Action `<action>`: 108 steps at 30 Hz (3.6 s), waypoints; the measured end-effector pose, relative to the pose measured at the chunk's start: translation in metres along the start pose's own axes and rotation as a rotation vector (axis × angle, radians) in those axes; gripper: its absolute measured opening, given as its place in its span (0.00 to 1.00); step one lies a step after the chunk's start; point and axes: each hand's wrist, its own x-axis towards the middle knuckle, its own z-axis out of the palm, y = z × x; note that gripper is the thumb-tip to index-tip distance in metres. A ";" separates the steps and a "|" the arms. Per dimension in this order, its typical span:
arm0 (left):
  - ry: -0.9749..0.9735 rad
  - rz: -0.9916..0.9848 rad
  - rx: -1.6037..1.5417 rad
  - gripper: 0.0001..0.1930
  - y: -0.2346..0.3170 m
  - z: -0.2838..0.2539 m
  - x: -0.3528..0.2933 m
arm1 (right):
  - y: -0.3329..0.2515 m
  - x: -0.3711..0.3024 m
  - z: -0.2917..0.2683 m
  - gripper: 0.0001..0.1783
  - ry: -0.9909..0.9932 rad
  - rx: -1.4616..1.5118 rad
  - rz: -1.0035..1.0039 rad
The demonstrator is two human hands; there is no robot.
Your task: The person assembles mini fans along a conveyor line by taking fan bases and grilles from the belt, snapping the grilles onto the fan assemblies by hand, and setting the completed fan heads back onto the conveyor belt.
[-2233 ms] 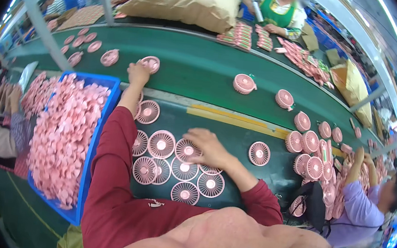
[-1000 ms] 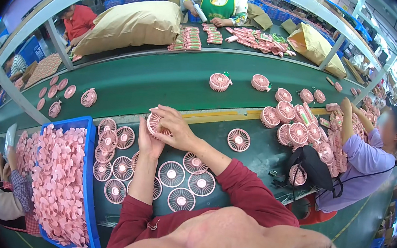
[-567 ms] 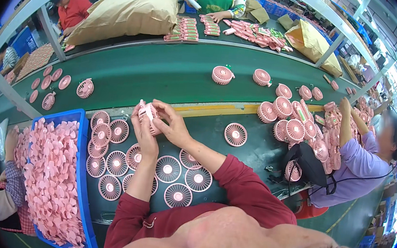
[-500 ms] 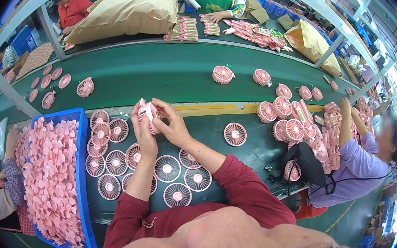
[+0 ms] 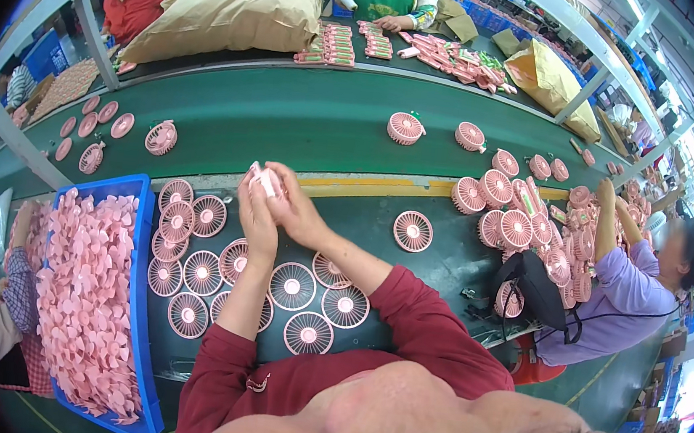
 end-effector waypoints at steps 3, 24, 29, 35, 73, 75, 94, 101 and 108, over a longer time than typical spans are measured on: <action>-0.229 -0.309 -0.010 0.25 0.004 -0.003 0.016 | 0.017 0.024 -0.028 0.27 0.089 -0.026 0.012; 0.001 0.087 1.470 0.24 -0.096 -0.175 0.235 | 0.008 -0.137 -0.148 0.36 0.219 -1.152 0.168; -0.217 0.279 1.253 0.18 -0.083 -0.141 0.214 | 0.019 -0.129 -0.158 0.32 0.326 -0.832 0.084; -0.236 0.446 1.067 0.12 -0.070 -0.100 0.185 | 0.012 -0.141 -0.196 0.21 0.576 -0.162 0.215; -0.058 -0.623 -0.830 0.20 0.017 -0.008 0.008 | -0.031 -0.012 -0.024 0.46 -0.004 -0.565 -0.229; -0.030 -0.494 -0.720 0.20 0.015 -0.002 0.000 | -0.022 -0.014 -0.019 0.47 0.012 -0.488 -0.216; -0.078 0.302 0.271 0.24 0.001 -0.003 -0.011 | 0.016 -0.017 0.021 0.35 0.049 0.505 0.067; -0.052 0.165 0.415 0.29 -0.020 -0.002 -0.011 | 0.013 0.004 -0.020 0.28 0.140 0.104 0.300; -0.281 0.106 0.548 0.25 -0.005 -0.013 -0.002 | 0.052 0.004 -0.110 0.36 0.307 -0.642 0.198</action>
